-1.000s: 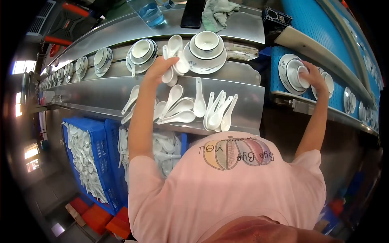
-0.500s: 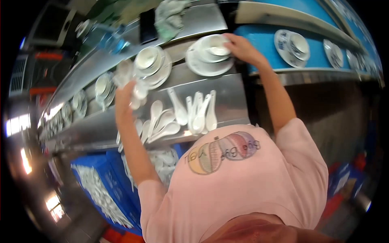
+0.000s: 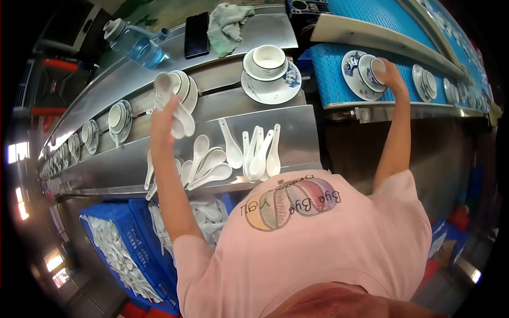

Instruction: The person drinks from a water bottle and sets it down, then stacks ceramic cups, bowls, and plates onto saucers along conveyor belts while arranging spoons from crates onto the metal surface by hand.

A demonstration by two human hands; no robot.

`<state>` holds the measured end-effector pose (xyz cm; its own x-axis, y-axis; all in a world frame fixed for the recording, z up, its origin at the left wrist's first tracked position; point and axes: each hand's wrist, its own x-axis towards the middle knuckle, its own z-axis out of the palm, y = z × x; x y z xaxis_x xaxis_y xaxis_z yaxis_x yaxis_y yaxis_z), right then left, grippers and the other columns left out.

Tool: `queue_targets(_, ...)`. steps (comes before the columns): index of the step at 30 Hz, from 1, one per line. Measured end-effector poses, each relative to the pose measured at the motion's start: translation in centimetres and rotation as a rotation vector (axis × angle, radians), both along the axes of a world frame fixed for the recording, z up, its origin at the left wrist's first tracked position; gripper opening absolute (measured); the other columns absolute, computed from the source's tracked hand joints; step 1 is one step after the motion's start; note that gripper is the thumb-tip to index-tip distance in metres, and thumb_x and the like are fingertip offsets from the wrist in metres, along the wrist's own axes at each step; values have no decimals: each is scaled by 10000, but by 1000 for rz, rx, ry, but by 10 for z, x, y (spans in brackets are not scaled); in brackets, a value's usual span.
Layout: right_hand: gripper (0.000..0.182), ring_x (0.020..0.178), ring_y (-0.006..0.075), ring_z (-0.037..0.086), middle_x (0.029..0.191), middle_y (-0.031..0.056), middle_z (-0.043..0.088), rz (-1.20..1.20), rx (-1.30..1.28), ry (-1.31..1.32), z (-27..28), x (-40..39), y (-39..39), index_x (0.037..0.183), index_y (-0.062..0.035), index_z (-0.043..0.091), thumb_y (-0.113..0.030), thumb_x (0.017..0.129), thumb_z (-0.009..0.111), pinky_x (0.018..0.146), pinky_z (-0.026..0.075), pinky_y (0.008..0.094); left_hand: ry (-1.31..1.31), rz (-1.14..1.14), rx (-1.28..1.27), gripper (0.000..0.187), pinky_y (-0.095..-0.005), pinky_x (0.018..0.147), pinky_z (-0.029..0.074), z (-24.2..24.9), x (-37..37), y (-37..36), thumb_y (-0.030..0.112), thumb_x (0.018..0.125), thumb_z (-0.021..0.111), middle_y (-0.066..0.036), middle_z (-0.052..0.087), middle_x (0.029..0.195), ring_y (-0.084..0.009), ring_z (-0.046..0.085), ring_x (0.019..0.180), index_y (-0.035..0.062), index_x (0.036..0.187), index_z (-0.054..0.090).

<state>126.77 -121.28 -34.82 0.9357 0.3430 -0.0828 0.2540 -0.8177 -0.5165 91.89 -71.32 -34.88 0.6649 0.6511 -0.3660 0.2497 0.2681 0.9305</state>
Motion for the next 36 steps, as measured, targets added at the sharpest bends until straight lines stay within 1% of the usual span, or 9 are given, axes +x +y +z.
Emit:
queue_targets(4, 434, 886, 166, 580, 952, 101, 617, -106, 393, 135, -1, -36, 30, 1109, -20, 564, -74, 678, 556, 785, 450, 280, -42, -33, 1, 281, -268, 635, 440, 0, 19, -17, 194, 769, 666, -48, 599, 831, -126, 571, 731, -13, 949, 603)
queue_targets(8, 368, 899, 136, 562, 982, 61, 601, -41, 738, 293, -10, -55, 63, 1113, -22, 561, -14, 747, 522, 796, 438, 258, 3, -71, 84, 231, -267, 612, 441, -12, 28, -20, 134, 762, 638, -53, 599, 799, -130, 568, 691, -10, 938, 596)
queue_targets(16, 349, 885, 184, 567, 960, 122, 614, 102, 482, 87, -20, -93, 162, 1088, 14, 549, -97, 758, 522, 802, 432, 288, 21, -124, 16, 235, -270, 527, 488, -15, 38, -40, 117, 759, 554, -107, 612, 738, -176, 620, 607, -62, 912, 558)
queue_targets(19, 341, 891, 179, 565, 972, 122, 613, 84, 508, 204, -33, -90, 171, 1095, 11, 549, -119, 781, 526, 797, 435, 292, 130, -203, 62, 292, -262, 518, 491, -2, 31, -39, 95, 794, 539, -106, 608, 708, -164, 598, 570, -31, 1052, 483)
queue_targets(20, 385, 905, 244, 575, 996, 161, 609, 151, 496, 209, -38, -87, 169, 1129, 18, 530, -191, 805, 523, 806, 437, 324, 123, -161, 59, 300, -260, 514, 486, -1, 27, -37, 101, 799, 541, -106, 608, 703, -160, 594, 566, -32, 1061, 484)
queue_targets(24, 478, 904, 187, 549, 1094, 158, 574, 201, 478, 465, -15, -102, 158, 1211, -7, 484, -340, 870, 527, 797, 437, 302, 7, -16, 19, 247, -262, 526, 464, 2, 12, -22, 161, 827, 564, -79, 595, 678, -139, 566, 561, -18, 996, 549)
queue_targets(27, 457, 891, 159, 540, 1087, 140, 584, 251, 539, 277, -3, -95, 126, 1205, -21, 500, -335, 874, 521, 767, 450, 286, -94, 93, 1, 249, -254, 527, 434, 11, 2, -17, 221, 841, 588, -30, 545, 638, -117, 526, 561, 10, 972, 580)
queue_targets(31, 400, 947, 177, 570, 1080, 125, 604, -53, 515, -181, 0, -51, 41, 1166, -43, 546, -257, 830, 588, 785, 456, 279, -163, 82, -48, 272, -245, 532, 410, 19, -12, -1, 251, 852, 585, -6, 507, 666, -101, 496, 595, 31, 1010, 557)
queue_targets(36, 307, 973, 317, 542, 1032, 160, 597, -415, -185, -901, 4, 13, -83, 1058, -49, 596, -63, 753, 560, 885, 411, 386, -215, 92, -16, 241, -239, 570, 400, 29, -22, -1, 201, 873, 550, -28, 514, 722, -121, 500, 628, 21, 1030, 524)
